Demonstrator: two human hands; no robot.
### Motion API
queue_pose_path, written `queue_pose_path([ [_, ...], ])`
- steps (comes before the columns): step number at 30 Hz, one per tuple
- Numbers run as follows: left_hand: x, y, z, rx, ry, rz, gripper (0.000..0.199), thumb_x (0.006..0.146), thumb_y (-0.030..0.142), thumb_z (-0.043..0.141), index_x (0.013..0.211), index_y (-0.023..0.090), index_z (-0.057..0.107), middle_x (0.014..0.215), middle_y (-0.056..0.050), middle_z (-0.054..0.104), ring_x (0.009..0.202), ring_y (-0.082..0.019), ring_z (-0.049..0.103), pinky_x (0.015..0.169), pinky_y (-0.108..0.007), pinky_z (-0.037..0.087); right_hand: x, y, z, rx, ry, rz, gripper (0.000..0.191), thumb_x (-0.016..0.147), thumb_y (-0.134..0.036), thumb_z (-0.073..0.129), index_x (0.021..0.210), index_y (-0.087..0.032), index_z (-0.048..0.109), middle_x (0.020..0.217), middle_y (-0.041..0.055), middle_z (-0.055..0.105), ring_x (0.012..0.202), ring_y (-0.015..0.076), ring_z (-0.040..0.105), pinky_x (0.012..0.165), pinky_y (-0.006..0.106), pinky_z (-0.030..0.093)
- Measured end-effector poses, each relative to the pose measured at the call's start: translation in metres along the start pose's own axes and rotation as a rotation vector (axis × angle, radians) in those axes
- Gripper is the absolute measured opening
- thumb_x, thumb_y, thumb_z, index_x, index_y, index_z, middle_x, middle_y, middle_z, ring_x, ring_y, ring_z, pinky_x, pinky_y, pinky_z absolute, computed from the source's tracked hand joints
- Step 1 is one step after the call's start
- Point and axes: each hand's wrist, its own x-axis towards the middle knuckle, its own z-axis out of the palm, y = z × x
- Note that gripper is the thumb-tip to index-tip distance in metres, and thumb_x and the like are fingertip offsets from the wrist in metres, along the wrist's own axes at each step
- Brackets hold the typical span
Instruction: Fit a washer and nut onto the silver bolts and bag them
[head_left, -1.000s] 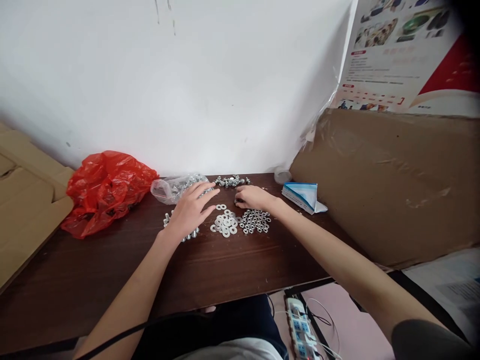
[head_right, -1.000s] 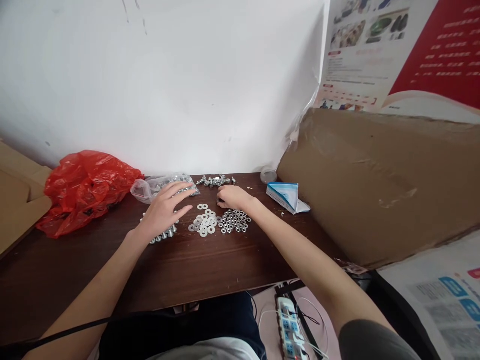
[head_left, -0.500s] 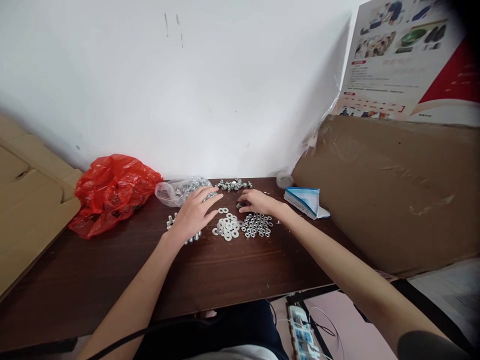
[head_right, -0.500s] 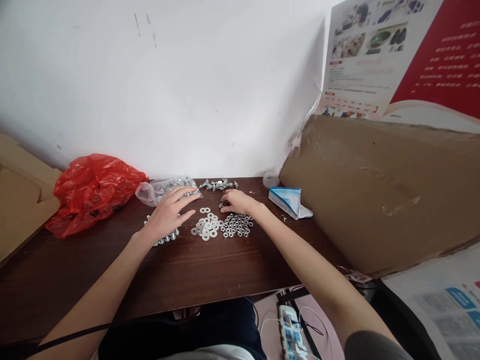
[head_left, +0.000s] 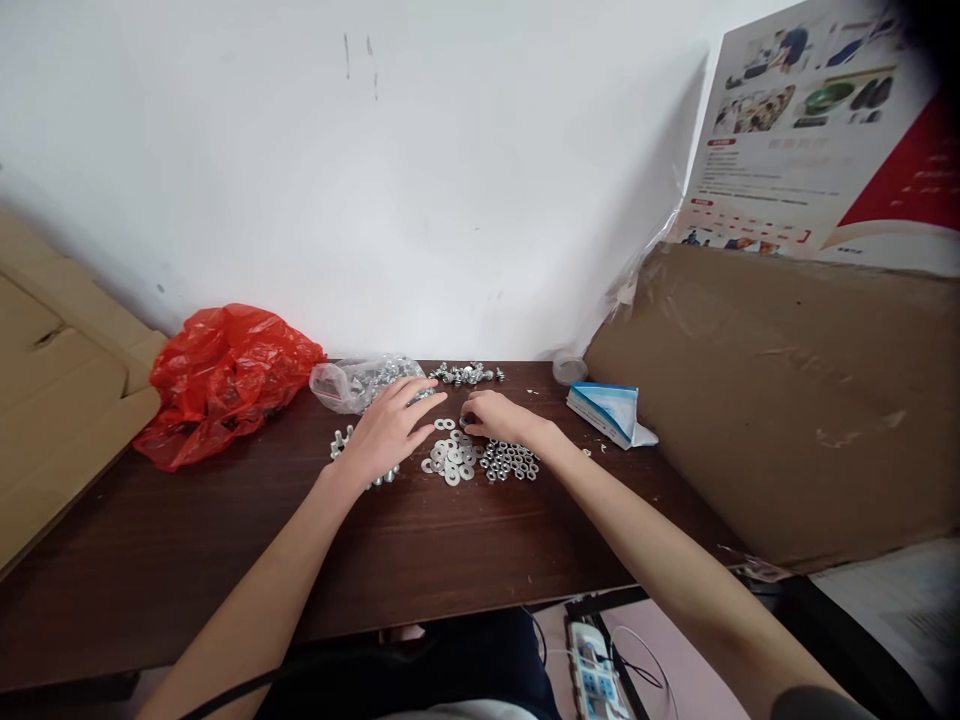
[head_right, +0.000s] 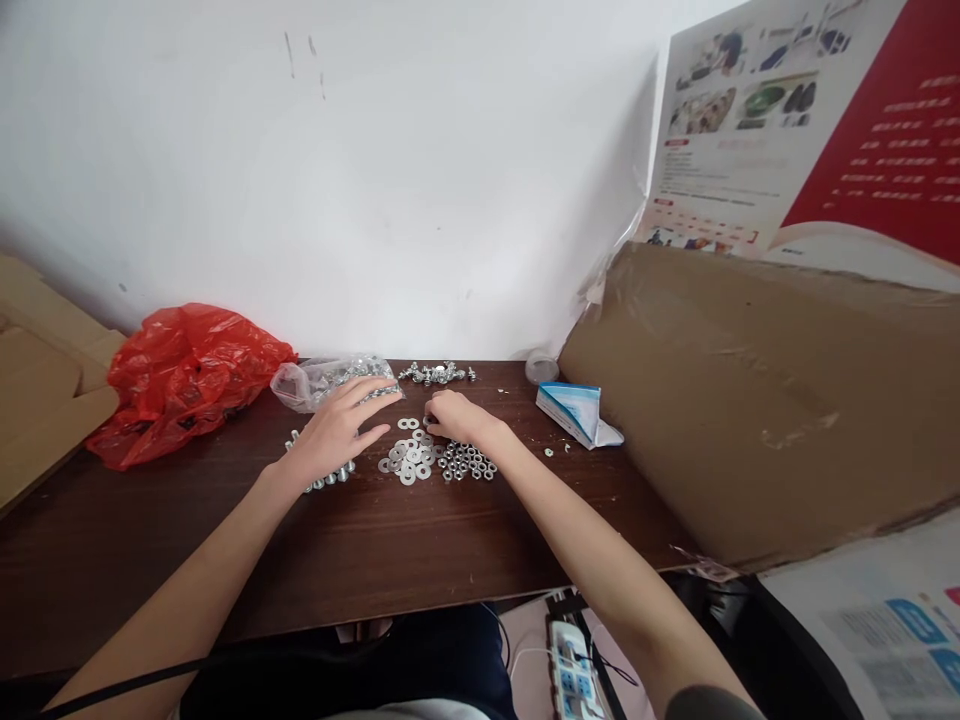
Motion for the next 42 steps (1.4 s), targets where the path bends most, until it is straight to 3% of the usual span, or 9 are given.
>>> queue_pose_path([
  [7, -0.001, -0.002, 0.001, 0.013, -0.039, -0.012, 0.038, 0.09, 0.018, 0.057, 0.127, 0.023, 0.054, 0.134, -0.008, 0.054, 0.126, -0.024, 0.046, 0.106, -0.048, 0.042, -0.001, -0.007, 0.004, 0.019, 0.027, 0.001, 0.018, 0.082, -0.015, 0.063, 0.097, -0.011, 0.071, 0.093, 0.0116, 0.065, 0.084, 0.0205, 0.059, 0.073, 0.029, 0.041],
  [17, -0.001, 0.0, -0.002, 0.003, -0.048, -0.043, 0.047, 0.089, 0.019, 0.057, 0.135, 0.024, 0.046, 0.136, -0.009, 0.051, 0.125, -0.025, 0.046, 0.105, -0.046, 0.042, 0.007, -0.016, -0.01, -0.11, -0.046, -0.07, 0.016, 0.075, -0.017, 0.065, 0.088, -0.009, 0.07, 0.086, 0.0107, 0.062, 0.073, 0.0178, 0.054, 0.065, 0.028, 0.035],
  [24, 0.0, -0.001, -0.005, 0.002, -0.067, -0.08, 0.05, 0.09, 0.018, 0.056, 0.138, 0.023, 0.043, 0.137, -0.009, 0.049, 0.127, -0.024, 0.044, 0.107, -0.045, 0.04, 0.015, -0.011, -0.01, 0.052, 0.008, -0.09, 0.018, 0.073, -0.015, 0.066, 0.089, -0.009, 0.071, 0.083, 0.0068, 0.061, 0.066, 0.013, 0.051, 0.066, 0.026, 0.037],
  [30, 0.0, -0.002, -0.004, -0.014, -0.054, -0.078, 0.05, 0.09, 0.019, 0.055, 0.137, 0.025, 0.042, 0.136, -0.008, 0.05, 0.127, -0.024, 0.045, 0.107, -0.046, 0.04, 0.022, -0.014, -0.001, 0.087, 0.038, -0.118, 0.02, 0.076, -0.014, 0.064, 0.094, -0.009, 0.073, 0.091, 0.011, 0.066, 0.078, 0.0177, 0.057, 0.076, 0.029, 0.041],
  [35, -0.001, -0.002, -0.003, -0.009, -0.056, -0.066, 0.047, 0.091, 0.019, 0.054, 0.136, 0.024, 0.044, 0.137, -0.008, 0.049, 0.127, -0.024, 0.044, 0.108, -0.046, 0.039, 0.023, -0.013, -0.002, 0.076, -0.009, -0.119, 0.021, 0.079, -0.016, 0.066, 0.097, -0.008, 0.073, 0.094, 0.0129, 0.068, 0.082, 0.0192, 0.059, 0.079, 0.029, 0.042],
  [42, -0.001, -0.001, -0.003, 0.003, -0.09, -0.071, 0.046, 0.09, 0.02, 0.056, 0.135, 0.021, 0.045, 0.138, -0.009, 0.048, 0.128, -0.025, 0.043, 0.109, -0.045, 0.038, 0.032, -0.016, -0.001, -0.007, -0.033, -0.102, 0.015, 0.076, -0.013, 0.065, 0.087, -0.01, 0.074, 0.079, 0.0095, 0.068, 0.071, 0.0168, 0.056, 0.07, 0.028, 0.038],
])
